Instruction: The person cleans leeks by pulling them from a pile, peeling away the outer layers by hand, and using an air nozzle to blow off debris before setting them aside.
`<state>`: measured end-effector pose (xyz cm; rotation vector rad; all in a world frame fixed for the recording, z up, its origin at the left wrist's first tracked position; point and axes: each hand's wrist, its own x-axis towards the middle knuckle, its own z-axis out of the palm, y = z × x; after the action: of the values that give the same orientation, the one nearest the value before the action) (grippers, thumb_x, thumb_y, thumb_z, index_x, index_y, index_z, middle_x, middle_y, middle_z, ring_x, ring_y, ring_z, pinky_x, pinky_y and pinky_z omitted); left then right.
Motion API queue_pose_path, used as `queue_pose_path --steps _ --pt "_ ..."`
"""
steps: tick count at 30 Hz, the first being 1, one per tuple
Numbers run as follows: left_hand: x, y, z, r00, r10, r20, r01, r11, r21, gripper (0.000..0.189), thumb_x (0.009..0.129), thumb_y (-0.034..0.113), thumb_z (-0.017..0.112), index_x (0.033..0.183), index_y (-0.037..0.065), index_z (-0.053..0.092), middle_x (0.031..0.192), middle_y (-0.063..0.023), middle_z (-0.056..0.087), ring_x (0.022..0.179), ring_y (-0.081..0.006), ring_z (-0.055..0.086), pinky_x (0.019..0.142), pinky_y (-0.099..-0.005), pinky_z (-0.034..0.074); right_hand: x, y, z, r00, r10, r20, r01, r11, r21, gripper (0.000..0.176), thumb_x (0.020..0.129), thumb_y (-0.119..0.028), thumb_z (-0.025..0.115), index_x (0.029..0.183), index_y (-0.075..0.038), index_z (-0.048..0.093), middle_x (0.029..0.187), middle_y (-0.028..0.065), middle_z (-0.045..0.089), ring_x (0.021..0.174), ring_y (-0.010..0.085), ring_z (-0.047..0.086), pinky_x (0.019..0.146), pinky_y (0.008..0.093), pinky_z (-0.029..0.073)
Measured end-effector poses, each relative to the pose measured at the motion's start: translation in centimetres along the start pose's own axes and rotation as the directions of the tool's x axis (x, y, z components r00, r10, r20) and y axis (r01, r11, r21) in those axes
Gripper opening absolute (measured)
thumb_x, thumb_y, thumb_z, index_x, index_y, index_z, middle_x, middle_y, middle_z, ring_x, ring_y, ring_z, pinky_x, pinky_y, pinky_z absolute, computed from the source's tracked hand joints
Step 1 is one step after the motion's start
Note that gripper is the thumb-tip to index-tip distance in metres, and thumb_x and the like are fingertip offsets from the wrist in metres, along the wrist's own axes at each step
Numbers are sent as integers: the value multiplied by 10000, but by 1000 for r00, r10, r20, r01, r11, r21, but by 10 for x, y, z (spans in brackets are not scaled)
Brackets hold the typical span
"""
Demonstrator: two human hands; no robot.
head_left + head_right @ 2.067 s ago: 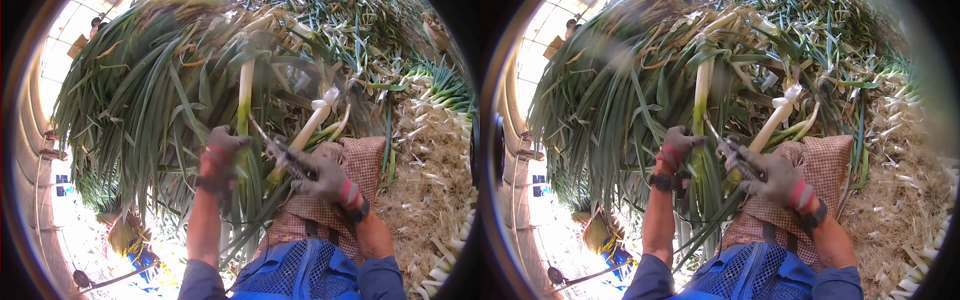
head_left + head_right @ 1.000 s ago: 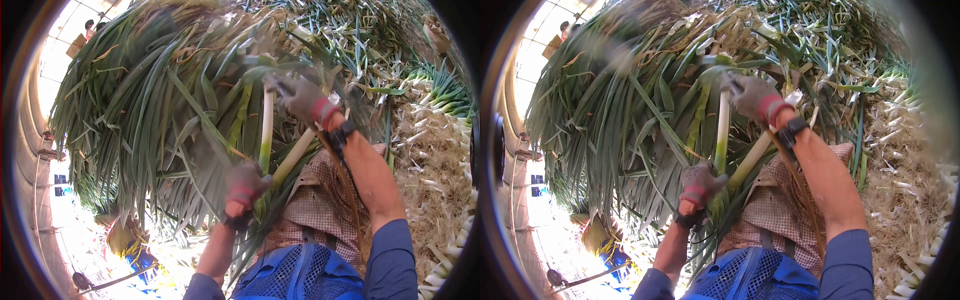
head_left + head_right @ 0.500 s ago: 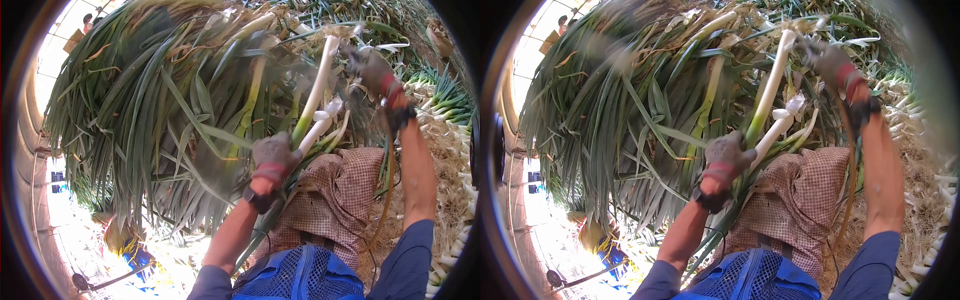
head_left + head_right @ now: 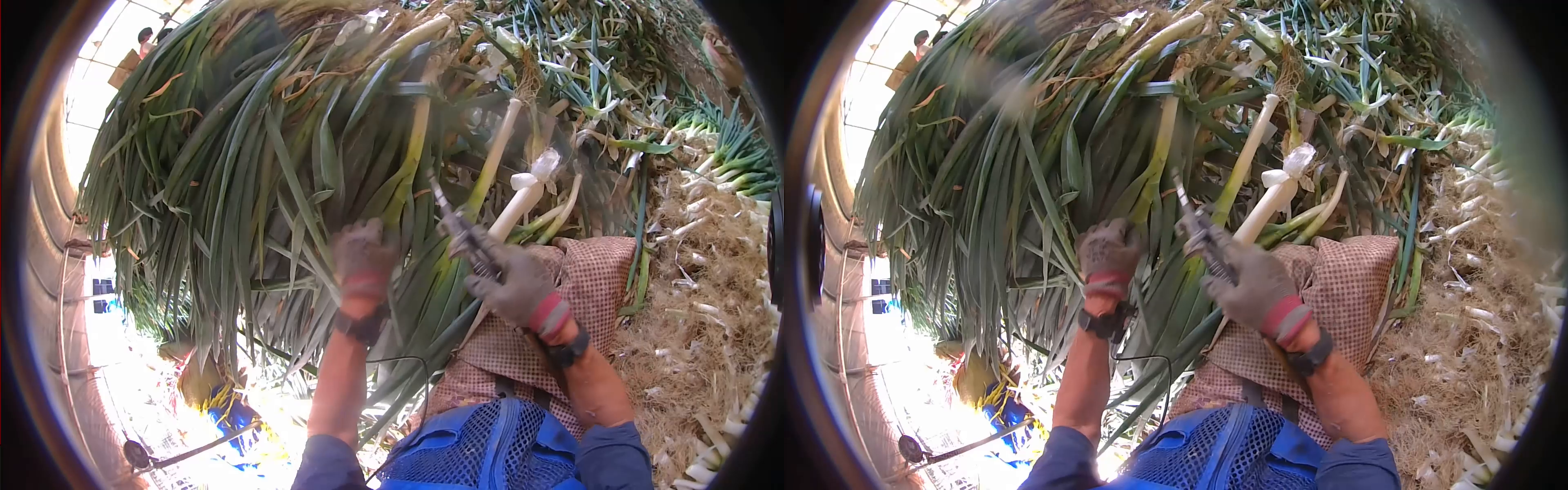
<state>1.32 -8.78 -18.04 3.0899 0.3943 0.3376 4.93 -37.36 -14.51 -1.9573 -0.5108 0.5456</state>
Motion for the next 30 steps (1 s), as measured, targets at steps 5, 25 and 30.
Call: queue_pose_path --steps 5,25,30 --pt "-17 0 -30 998 -66 24 67 996 -66 208 888 291 748 1012 133 805 1007 -128 780 979 -370 717 910 -488 538 -6 -21 19 995 72 62 -63 989 -131 785 893 -286 774 1610 -109 505 1130 262 721 1034 405 736 937 464 570" --pt "28 44 0 982 -153 115 143 986 88 539 887 507 736 1270 128 749 1228 -136 735 1158 -353 683 986 -496 520 39 -10 8 992 -65 -112 38 973 -227 749 877 -307 772 1566 -103 560 1021 278 732 904 441 729 864 481 574" --pt "41 53 6 978 -157 136 135 978 161 583 888 540 735 1303 130 719 1259 -121 723 1197 -342 664 984 -492 521 100 -18 -17 988 -12 -152 -28 964 -265 749 872 -325 760 1567 -125 560 1022 287 737 969 450 734 899 486 570"
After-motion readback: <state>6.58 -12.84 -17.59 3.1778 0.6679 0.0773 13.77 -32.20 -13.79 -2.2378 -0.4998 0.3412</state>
